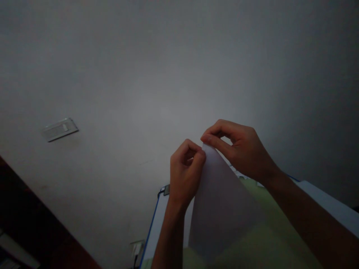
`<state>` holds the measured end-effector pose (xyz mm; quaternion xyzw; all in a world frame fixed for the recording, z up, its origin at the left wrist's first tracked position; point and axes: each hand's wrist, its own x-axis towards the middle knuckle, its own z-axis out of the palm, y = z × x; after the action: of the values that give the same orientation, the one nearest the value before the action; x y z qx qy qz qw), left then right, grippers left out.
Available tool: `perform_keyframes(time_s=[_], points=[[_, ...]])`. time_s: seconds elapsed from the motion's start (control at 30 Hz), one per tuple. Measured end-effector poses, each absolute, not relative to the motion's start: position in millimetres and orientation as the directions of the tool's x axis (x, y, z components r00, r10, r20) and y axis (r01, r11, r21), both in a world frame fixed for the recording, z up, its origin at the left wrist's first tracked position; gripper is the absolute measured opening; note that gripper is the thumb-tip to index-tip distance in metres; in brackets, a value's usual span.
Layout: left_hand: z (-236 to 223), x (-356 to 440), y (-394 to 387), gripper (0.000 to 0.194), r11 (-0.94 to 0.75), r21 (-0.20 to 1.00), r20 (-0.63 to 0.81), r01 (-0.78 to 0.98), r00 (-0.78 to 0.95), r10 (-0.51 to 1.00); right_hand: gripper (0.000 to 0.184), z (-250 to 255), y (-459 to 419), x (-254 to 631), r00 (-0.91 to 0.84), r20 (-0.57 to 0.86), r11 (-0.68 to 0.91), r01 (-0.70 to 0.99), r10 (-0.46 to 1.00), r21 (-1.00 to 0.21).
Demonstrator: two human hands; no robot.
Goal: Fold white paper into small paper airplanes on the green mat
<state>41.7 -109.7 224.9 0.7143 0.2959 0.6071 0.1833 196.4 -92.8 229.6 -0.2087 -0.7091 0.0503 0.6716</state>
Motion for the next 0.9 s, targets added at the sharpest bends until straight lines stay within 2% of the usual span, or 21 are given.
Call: perform_keyframes(time_s=[0.33, 0.6, 0.9], points=[[225.5, 45.6, -114.4, 0.016, -0.736, 0.635, 0.726, 0.233, 0.145, 0.672, 0.010, 230.2, -90.3, 201.2, 0.069, 0.914, 0.889, 0.213, 0.401, -0.406], [213.9, 49.1, -106.9, 0.017, -0.707, 0.631, 0.675, 0.319, 0.224, 0.703, 0.009, 225.5, -71.9, 219.8, 0.270, 0.895, 0.887, 0.203, 0.356, -0.414], [200.0, 44.3, -94.1, 0.016, -0.712, 0.541, 0.647, 0.447, 0.319, 0.692, 0.003, 220.8, -56.3, 239.3, 0.449, 0.850, 0.879, 0.241, 0.275, -0.411]])
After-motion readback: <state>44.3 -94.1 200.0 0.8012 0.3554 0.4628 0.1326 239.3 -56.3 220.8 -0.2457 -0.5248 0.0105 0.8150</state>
